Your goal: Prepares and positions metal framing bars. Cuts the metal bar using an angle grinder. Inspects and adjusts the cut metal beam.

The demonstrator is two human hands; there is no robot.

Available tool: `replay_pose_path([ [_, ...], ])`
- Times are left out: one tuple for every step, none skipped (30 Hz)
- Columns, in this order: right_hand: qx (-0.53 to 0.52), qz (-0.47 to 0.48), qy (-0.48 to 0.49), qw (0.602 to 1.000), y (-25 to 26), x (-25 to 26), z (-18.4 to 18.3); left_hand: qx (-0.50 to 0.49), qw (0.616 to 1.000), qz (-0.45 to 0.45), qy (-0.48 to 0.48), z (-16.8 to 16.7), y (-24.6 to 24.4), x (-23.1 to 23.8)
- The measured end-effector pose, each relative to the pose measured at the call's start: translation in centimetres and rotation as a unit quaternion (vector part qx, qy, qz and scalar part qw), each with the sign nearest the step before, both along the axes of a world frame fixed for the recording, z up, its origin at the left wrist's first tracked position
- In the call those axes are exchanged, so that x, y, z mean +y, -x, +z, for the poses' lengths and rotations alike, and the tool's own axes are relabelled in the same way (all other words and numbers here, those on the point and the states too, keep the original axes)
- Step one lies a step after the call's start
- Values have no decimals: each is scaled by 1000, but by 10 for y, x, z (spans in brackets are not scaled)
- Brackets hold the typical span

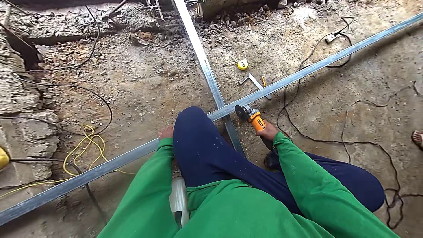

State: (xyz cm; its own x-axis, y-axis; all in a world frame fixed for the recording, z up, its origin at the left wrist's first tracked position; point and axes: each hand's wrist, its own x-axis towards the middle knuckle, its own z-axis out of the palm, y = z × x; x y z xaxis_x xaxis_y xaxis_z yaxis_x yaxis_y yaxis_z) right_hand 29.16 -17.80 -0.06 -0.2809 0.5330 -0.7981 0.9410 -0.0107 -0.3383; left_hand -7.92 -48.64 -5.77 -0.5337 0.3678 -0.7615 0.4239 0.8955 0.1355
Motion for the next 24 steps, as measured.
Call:
replay_pose_path([
  [-3, 2, 0, 1000, 0, -1, 0, 0, 1000, -5, 2, 1, -1, 0],
  [-5, 2, 1, 1000, 0, -2, 0, 1, 1000, -11, 2, 2, -1, 0],
  [-5, 1, 4, 1000, 1, -2, 1, 1, 1000, -18, 0, 2, -1, -1],
  [-3, -1, 5, 1000, 1, -3, 1, 0, 1000, -24, -8, 1, 0, -3],
  [-2, -3, 5, 1000, 1, -3, 1, 2, 1000, -27, -12, 0, 0, -4],
  [-1, -4, 5, 1000, 1, -3, 1, 5, 999, -29, -13, -2, 0, -4],
  [-1, -6, 6, 1000, 1, -3, 0, 7, 999, -29, -14, -3, 0, -4],
  [3, -11, 8, 1000, 1, -4, 0, 5, 999, -29, -15, -3, 0, -4],
  [7, -17, 10, 1000, 1, -5, 0, 2, 999, -29, -16, -4, 0, -4],
  [10, -23, 10, 1000, 2, -6, 0, 1, 999, -29, -16, -4, 0, -4],
  [9, -24, 9, 1000, 3, -6, 0, 2, 999, -28, -19, -3, 0, -4],
  [5, -23, 4, 1000, 4, -7, 0, 5, 999, -24, -22, -3, 0, -4],
  [3, -24, 6, 1000, 5, -7, 1, 5, 1000, -19, -22, -3, 0, -4],
  [-2, -20, 8, 1000, 8, -6, 3, 4, 1000, -15, -20, -5, 1, -4],
  [-4, -14, 6, 1000, 9, -6, 3, 0, 1000, -12, -19, -5, 1, -4],
  [-3, -12, 4, 1000, 10, -6, 3, -3, 1000, -10, -18, -4, 1, -4],
  [-1, -15, 7, 1000, 11, -5, 3, -4, 1000, -13, -16, -3, 1, -4],
  [-2, -15, 4, 1000, 11, -6, 3, -4, 1000, -17, -15, -2, 1, -4],
  [-2, -16, 0, 1000, 12, -6, 4, -3, 1000, -21, -13, -1, 1, -3],
  [-4, -15, -1, 1000, 12, -6, 4, -1, 1000, -24, -12, -1, 1, -3],
  [-4, -15, -1, 1000, 12, -6, 3, 0, 1000, -25, -13, -1, 1, -3],
  [-4, -17, 0, 1000, 12, -7, 3, 1, 1000, -24, -15, -1, 1, -4],
  [-7, -16, 0, 1000, 12, -7, 3, 2, 1000, -22, -16, -1, 1, -4],
  [-7, -18, 0, 1000, 13, -7, 3, 1, 1000, -21, -18, -1, 1, -4],
])
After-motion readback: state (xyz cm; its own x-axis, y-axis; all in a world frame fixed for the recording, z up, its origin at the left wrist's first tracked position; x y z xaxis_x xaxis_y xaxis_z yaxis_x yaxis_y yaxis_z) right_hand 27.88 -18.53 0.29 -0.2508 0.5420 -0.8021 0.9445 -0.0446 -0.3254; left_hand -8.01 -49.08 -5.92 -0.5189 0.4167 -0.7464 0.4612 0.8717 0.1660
